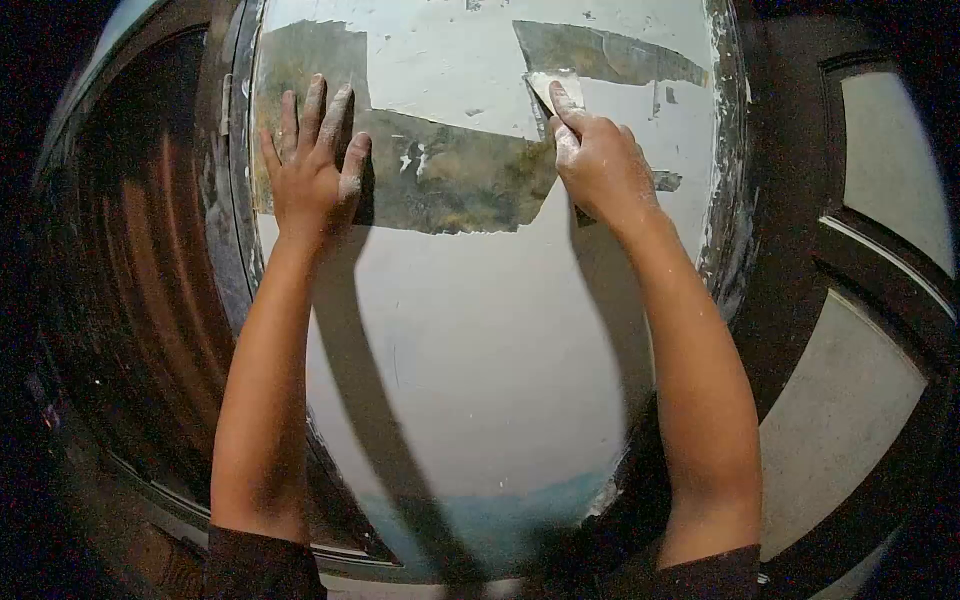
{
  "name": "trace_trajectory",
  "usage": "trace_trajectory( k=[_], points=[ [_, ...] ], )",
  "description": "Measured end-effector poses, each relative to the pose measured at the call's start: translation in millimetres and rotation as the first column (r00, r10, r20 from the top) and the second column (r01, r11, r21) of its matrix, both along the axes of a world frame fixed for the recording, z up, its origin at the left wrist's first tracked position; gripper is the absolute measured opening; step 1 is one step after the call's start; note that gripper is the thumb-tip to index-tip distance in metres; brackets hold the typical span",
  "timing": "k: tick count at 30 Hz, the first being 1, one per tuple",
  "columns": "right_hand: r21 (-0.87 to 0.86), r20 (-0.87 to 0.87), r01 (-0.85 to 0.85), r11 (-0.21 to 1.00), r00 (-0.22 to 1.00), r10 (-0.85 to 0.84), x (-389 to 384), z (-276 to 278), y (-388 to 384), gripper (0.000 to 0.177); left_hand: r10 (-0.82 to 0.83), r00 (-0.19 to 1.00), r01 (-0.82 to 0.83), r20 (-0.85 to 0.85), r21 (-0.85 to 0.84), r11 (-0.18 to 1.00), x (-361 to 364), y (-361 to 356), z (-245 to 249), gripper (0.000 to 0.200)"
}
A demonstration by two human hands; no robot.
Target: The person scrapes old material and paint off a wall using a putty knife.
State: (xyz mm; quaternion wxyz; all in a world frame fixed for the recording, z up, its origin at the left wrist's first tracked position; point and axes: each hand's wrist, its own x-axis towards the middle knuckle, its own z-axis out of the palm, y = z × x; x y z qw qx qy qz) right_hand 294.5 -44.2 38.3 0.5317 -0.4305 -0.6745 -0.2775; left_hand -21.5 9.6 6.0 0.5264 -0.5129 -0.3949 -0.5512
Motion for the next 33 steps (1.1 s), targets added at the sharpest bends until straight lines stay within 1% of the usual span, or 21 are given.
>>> trace_trajectory(
  k=[1,2,3,5,6,7,9,13,14,15,17,18,19,21,22,23,25,27,29,30,33],
  points=[
    [0.03,-0.01,-0.041,0.999,0.999,0.041,-2.9,-1.0,-3.1,0.036,0.001,1.0,-0.001,-0.002,0.002,1.0,-0.5,1.6,0.9,0.058],
    [-0.053,-0.025,0.012,0.999,1.0,-0.014,-3.3,-1.3,-11.0,0.033,0.004,1.0,-0.004,0.0,0.006,1.0,-1.7,3.2,1.5,0.058],
    [-0.051,-0.023,0.009,0.999,1.0,-0.011,-4.9,2.2,-13.0,0.033,0.008,1.0,-0.008,0.002,0.009,1.0,-1.2,2.3,1.8,0.057],
    [-0.118,0.003,0.058,0.991,0.998,-0.058,-6.9,9.6,-12.1,0.036,-0.009,1.0,0.009,0.002,-0.003,1.0,-0.9,-0.3,-0.5,0.056],
    [-0.158,0.039,0.097,0.983,0.995,-0.092,-7.4,14.3,-13.2,0.04,-0.018,1.0,0.018,0.002,-0.011,1.0,-0.4,-1.5,-1.3,0.056],
    [-0.161,0.039,0.099,0.982,0.995,-0.094,-6.2,12.5,-11.2,0.04,-0.029,1.0,0.029,0.005,-0.018,0.999,0.4,-1.7,-1.8,0.056],
    [-0.1,-0.007,0.044,0.994,0.999,-0.045,-3.0,8.9,-4.9,0.042,-0.024,1.0,0.024,-0.009,0.001,1.0,-0.7,-0.6,-0.9,0.056],
    [-0.033,-0.002,0.049,0.998,0.999,-0.049,-1.9,13.2,1.5,0.035,-0.007,1.0,0.007,-0.005,-0.015,1.0,-1.5,-1.5,1.1,0.057],
    [-0.065,-0.024,0.064,0.996,0.998,-0.066,-3.5,15.4,3.4,0.035,-0.014,1.0,0.014,-0.01,-0.015,1.0,-1.3,-1.3,0.6,0.057],
    [-0.008,-0.014,0.017,1.0,1.0,-0.017,-5.0,13.5,2.5,0.035,-0.001,1.0,0.001,-0.019,-0.015,1.0,-2.1,-1.6,0.2,0.058],
    [-0.063,-0.047,0.055,0.996,0.997,-0.058,-7.2,12.9,-5.6,0.035,-0.016,0.998,0.013,-0.068,-0.04,0.999,-10.7,-4.7,6.0,0.059],
    [-0.042,-0.017,0.055,0.998,0.998,-0.056,-4.7,14.0,-4.6,0.035,-0.005,0.993,0.002,-0.119,-0.025,1.0,-18.0,-7.8,10.9,0.061],
    [-0.027,0.001,0.045,0.999,0.999,-0.045,-2.9,13.9,-2.8,0.036,-0.005,0.993,0.002,-0.12,-0.022,1.0,-20.0,-8.8,12.9,0.061],
    [-0.069,0.034,0.095,0.993,0.995,-0.093,-1.5,20.4,-1.0,0.038,-0.005,0.991,0.003,-0.132,-0.02,1.0,-20.0,-10.7,13.7,0.062],
    [-0.026,0.032,0.066,0.997,0.997,-0.065,-1.4,17.7,3.0,0.041,-0.024,0.993,0.02,-0.116,-0.033,0.999,-18.2,-11.5,12.8,0.064],
    [-0.025,0.031,0.069,0.997,0.997,-0.069,-0.7,16.5,2.3,0.041,-0.027,0.993,0.023,-0.118,-0.031,0.999,-17.4,-11.7,12.8,0.064],
    [-0.055,-0.015,0.008,0.998,1.0,-0.009,-5.9,12.4,-5.2,0.044,-0.005,0.99,0.001,-0.142,-0.026,1.0,-21.1,-12.5,11.8,0.064],
    [-0.13,-0.014,0.057,0.99,0.998,-0.059,-9.9,13.1,-16.5,0.042,0.015,0.989,-0.016,-0.149,-0.005,1.0,-21.5,-11.5,11.7,0.064],
    [-0.073,-0.015,0.046,0.996,0.999,-0.047,-5.5,17.9,3.1,0.042,-0.001,0.989,0.0,-0.148,-0.003,1.0,-20.7,-12.4,11.9,0.064],
    [-0.128,-0.015,0.081,0.988,0.996,-0.084,-7.9,23.0,2.3,0.037,-0.017,0.989,0.018,-0.146,0.002,1.0,-20.0,-12.0,12.2,0.063],
    [-0.105,-0.052,0.034,0.994,0.998,-0.04,-12.6,18.5,-9.1,0.038,0.004,0.99,-0.006,-0.143,-0.018,1.0,-21.7,-14.7,11.0,0.064]
  ],
)
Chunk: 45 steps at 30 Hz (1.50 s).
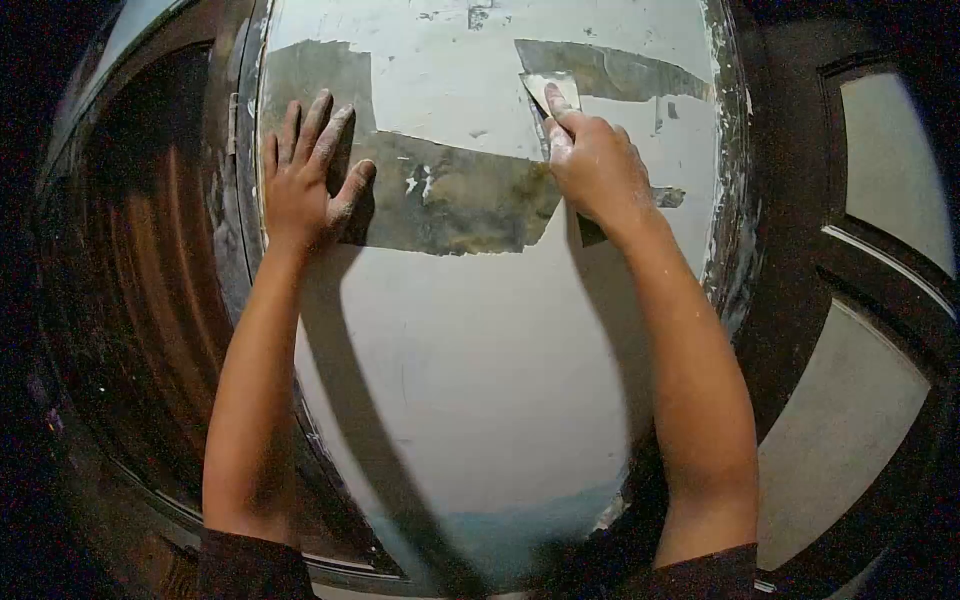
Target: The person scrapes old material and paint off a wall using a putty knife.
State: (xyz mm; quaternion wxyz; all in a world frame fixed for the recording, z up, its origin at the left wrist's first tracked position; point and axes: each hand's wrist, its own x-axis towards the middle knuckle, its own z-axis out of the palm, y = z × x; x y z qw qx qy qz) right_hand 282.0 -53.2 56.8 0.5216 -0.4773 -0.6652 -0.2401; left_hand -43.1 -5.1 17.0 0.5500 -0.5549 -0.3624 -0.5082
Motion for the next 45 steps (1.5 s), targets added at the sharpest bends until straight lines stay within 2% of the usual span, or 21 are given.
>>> trace_trajectory(
  k=[2,15,18,23,24,26,29,30,32,33,34,36,37,38,40,41,45],
  points=[
    [0.065,-0.013,-0.018,0.998,1.0,0.019,0.5,-4.2,2.9,0.036,0.012,1.0,-0.011,0.023,-0.031,0.999,1.9,-3.2,-1.0,0.063],
    [0.062,0.018,-0.006,0.998,1.0,0.005,1.5,8.7,7.9,0.038,-0.035,0.999,0.035,0.009,0.016,0.999,2.0,-1.7,-1.9,0.064],
    [0.112,0.022,-0.016,0.994,1.0,0.014,0.6,4.1,5.2,0.038,-0.035,0.999,0.036,0.036,-0.014,0.999,3.8,-4.2,-3.1,0.064],
    [0.036,-0.007,-0.032,0.999,0.999,0.032,-3.1,11.4,4.2,0.04,-0.05,0.998,0.05,0.023,0.007,0.999,3.7,-1.8,-4.3,0.062],
    [0.152,0.009,-0.069,0.986,0.998,0.068,-3.7,6.0,4.9,0.041,-0.054,0.998,0.054,0.021,0.006,0.999,2.9,-1.5,-4.0,0.062],
    [0.021,-0.02,-0.029,0.999,0.999,0.029,-1.4,4.9,-1.7,0.041,-0.056,0.998,0.056,0.022,0.008,0.998,0.7,-1.9,-2.8,0.061],
    [0.055,-0.024,-0.034,0.998,0.999,0.036,2.6,3.5,4.1,0.041,-0.066,0.998,0.066,0.022,0.019,0.998,-0.8,0.2,-1.5,0.06],
    [0.017,-0.026,-0.046,0.999,0.999,0.047,2.3,1.9,-0.1,0.041,-0.087,0.996,0.086,0.015,0.039,0.996,-0.9,0.3,-0.7,0.06],
    [0.095,0.016,-0.063,0.993,0.998,0.062,12.5,-11.2,6.5,0.041,-0.062,0.998,0.061,0.025,0.02,0.998,-0.4,-1.5,-1.7,0.06],
    [0.063,0.006,-0.039,0.997,0.999,0.039,12.1,-18.4,-0.3,0.042,-0.063,0.998,0.062,0.025,0.021,0.998,-0.3,-1.4,-1.5,0.06],
    [-0.069,-0.008,-0.01,0.998,1.0,0.009,10.9,-22.9,-12.1,0.042,-0.059,0.998,0.058,0.025,0.025,0.998,-0.2,-1.0,-1.5,0.06],
    [-0.03,0.007,0.004,1.0,1.0,-0.004,21.4,-44.5,-7.7,0.043,-0.073,0.997,0.072,0.017,0.05,0.996,-1.5,3.8,-1.3,0.06],
    [-0.106,-0.02,-0.018,0.994,1.0,0.016,19.3,-51.1,-17.4,0.043,-0.073,0.997,0.072,0.024,0.052,0.996,0.0,2.8,-2.0,0.059],
    [-0.06,-0.011,-0.026,0.998,1.0,0.025,24.5,-63.0,-11.2,0.043,-0.074,0.997,0.073,0.03,0.055,0.996,1.6,1.7,-2.6,0.059],
    [-0.154,-0.055,-0.013,0.988,0.998,0.005,20.2,-71.9,-22.0,0.043,-0.054,0.998,0.053,0.028,0.058,0.997,0.5,3.3,-2.2,0.059],
    [-0.082,-0.048,-0.026,0.996,0.999,0.023,21.4,-76.6,-16.2,0.042,-0.063,0.998,0.061,0.024,0.076,0.995,-0.5,5.1,-1.6,0.059],
    [-0.072,-0.005,0.006,0.997,1.0,-0.006,20.5,-67.6,-12.4,0.042,-0.055,0.998,0.053,0.029,0.055,0.997,2.1,0.3,-3.6,0.059]
  ],
)
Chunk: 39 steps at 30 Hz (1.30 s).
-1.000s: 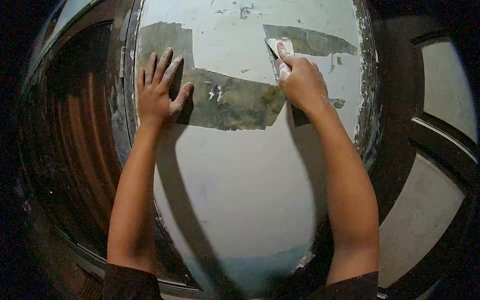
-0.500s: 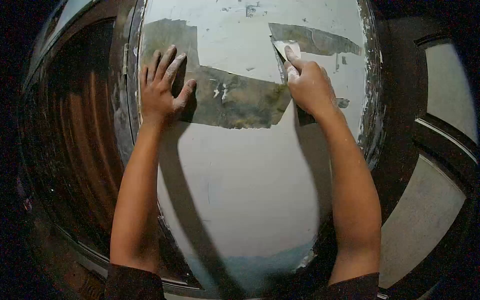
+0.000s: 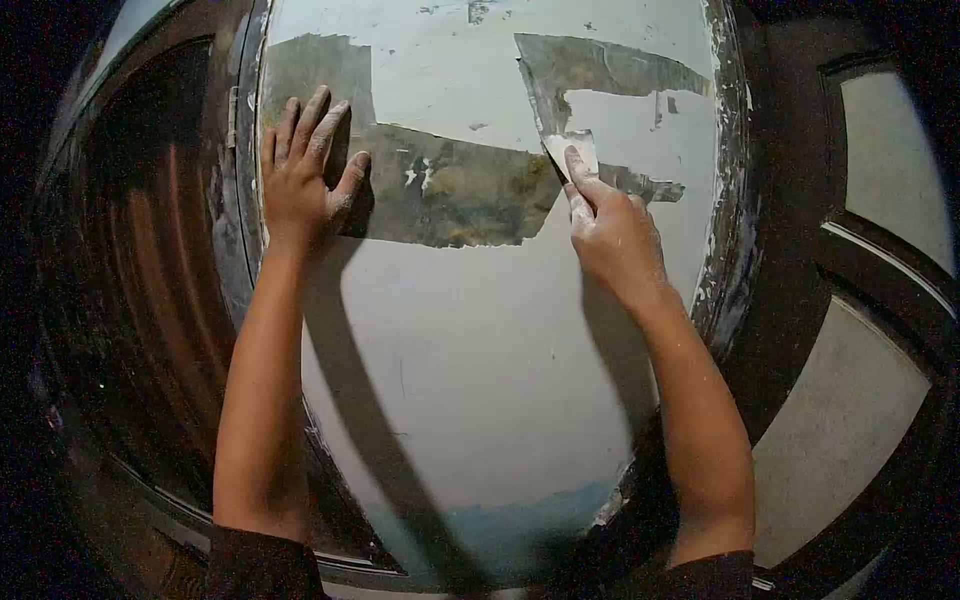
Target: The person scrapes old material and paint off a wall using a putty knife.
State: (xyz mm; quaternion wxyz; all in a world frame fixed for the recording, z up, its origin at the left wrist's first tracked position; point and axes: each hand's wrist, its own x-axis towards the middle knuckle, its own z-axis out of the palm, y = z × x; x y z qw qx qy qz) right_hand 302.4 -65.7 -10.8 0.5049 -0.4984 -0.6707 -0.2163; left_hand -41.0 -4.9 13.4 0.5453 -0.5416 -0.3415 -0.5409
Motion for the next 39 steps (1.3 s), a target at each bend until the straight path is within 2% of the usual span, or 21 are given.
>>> trace_trajectory(
  k=[5,6,15,18,20,23,24,27,30,32,33,39],
  points=[
    [-0.031,-0.032,0.001,1.0,0.999,-0.002,2.5,-16.6,-1.1,0.045,0.002,1.0,-0.002,0.0,0.004,1.0,-0.9,1.1,-0.5,0.059],
    [-0.009,-0.036,-0.047,0.999,0.998,0.047,4.6,-20.3,0.4,0.046,0.002,1.0,-0.002,0.001,0.003,1.0,-0.5,1.4,-0.5,0.059],
    [-0.054,-0.034,0.0,0.999,0.999,-0.002,-1.0,-17.3,0.5,0.044,-0.005,1.0,0.006,-0.021,0.036,0.999,-4.3,9.7,1.5,0.059],
    [0.008,0.009,0.003,1.0,1.0,-0.003,0.2,-11.0,3.9,0.044,0.016,1.0,-0.015,-0.018,0.018,1.0,-4.0,6.9,0.3,0.059],
    [-0.039,-0.047,-0.006,0.999,0.999,0.004,0.7,-11.2,3.1,0.04,0.027,1.0,-0.027,-0.016,0.011,1.0,-3.8,5.2,-0.4,0.058],
    [-0.019,-0.003,0.012,1.0,1.0,-0.012,1.2,-10.0,4.5,0.043,0.021,1.0,-0.02,-0.006,0.025,0.999,-2.7,5.3,-0.6,0.058],
    [-0.02,-0.004,0.014,1.0,1.0,-0.014,1.1,-9.5,4.4,0.043,-0.014,1.0,0.015,-0.014,0.035,0.999,-2.5,5.6,0.1,0.058],
    [-0.019,-0.036,-0.004,1.0,0.999,0.004,-6.3,-6.5,-3.3,0.042,0.013,1.0,-0.012,-0.009,0.035,0.999,-2.2,4.7,-0.7,0.058],
    [-0.002,-0.027,-0.003,1.0,1.0,0.003,-1.6,-7.3,7.9,0.041,-0.005,1.0,0.005,0.002,0.025,1.0,-0.6,4.6,-0.7,0.057],
    [0.114,0.011,0.013,0.993,1.0,-0.014,-0.7,-2.2,19.2,0.037,-0.029,0.999,0.028,0.018,0.036,0.999,0.6,5.4,-1.2,0.056],
    [0.112,-0.008,-0.041,0.993,0.999,0.042,-1.0,-1.6,18.8,0.034,-0.072,0.997,0.073,-0.019,0.065,0.995,-1.2,5.1,1.9,0.056],
    [0.061,-0.002,0.019,0.998,1.0,-0.019,-2.4,3.9,16.2,0.035,0.009,1.0,-0.009,0.004,0.037,0.999,-3.6,6.7,-0.1,0.056]
  ],
)
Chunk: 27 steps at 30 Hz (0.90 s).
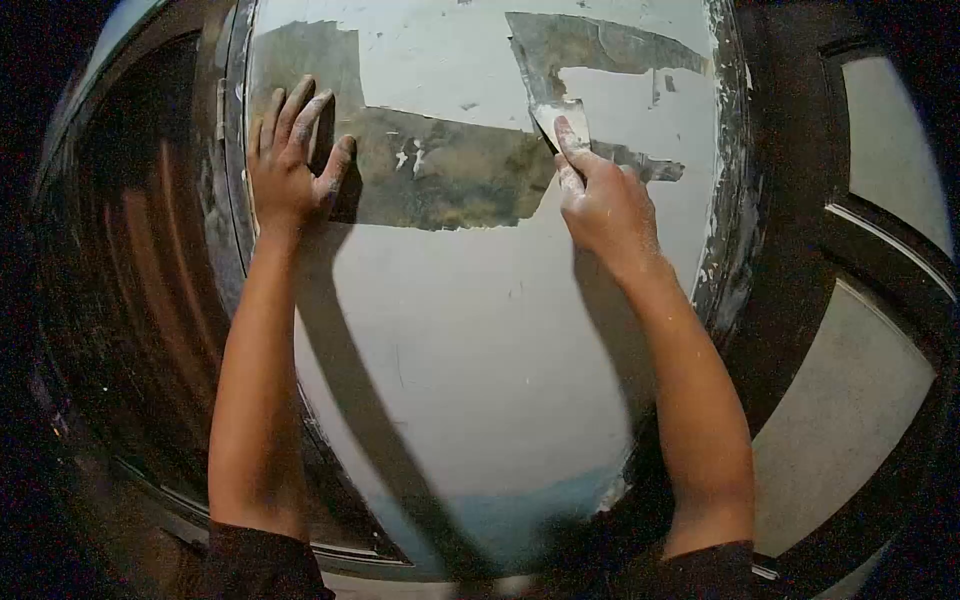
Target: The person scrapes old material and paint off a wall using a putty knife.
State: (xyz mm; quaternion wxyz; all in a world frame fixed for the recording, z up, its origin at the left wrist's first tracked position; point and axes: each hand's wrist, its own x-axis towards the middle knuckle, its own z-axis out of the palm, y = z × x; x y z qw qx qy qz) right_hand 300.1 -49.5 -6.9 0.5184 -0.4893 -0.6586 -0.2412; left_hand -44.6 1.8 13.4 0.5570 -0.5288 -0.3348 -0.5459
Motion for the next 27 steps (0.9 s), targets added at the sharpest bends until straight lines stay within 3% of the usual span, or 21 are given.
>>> trace_trajectory(
  k=[4,5,12,16,27],
  points=[
    [-0.031,-0.045,-0.054,0.998,0.998,0.053,-5.2,-0.9,-12.2,0.039,-0.016,1.0,0.017,-0.024,0.048,0.999,-2.7,1.6,2.0,0.055],
    [0.05,-0.007,-0.072,0.996,0.997,0.073,-1.7,-2.2,-3.4,0.039,-0.017,1.0,0.018,-0.021,0.048,0.999,-2.2,1.2,2.1,0.054],
    [-0.055,-0.047,-0.038,0.998,0.998,0.035,-7.1,0.9,-14.7,0.04,-0.02,1.0,0.02,-0.003,0.008,1.0,0.5,-3.1,-0.4,0.054],
    [0.041,0.01,-0.03,0.999,1.0,0.03,1.4,-1.8,-1.4,0.039,-0.023,1.0,0.024,-0.018,0.027,0.999,0.0,0.3,-0.2,0.054],
    [-0.081,-0.049,-0.048,0.996,0.998,0.044,-5.1,-26.4,-12.7,0.045,-0.084,0.996,0.084,-0.016,0.029,0.996,-1.0,3.3,2.6,0.055]
  ],
)
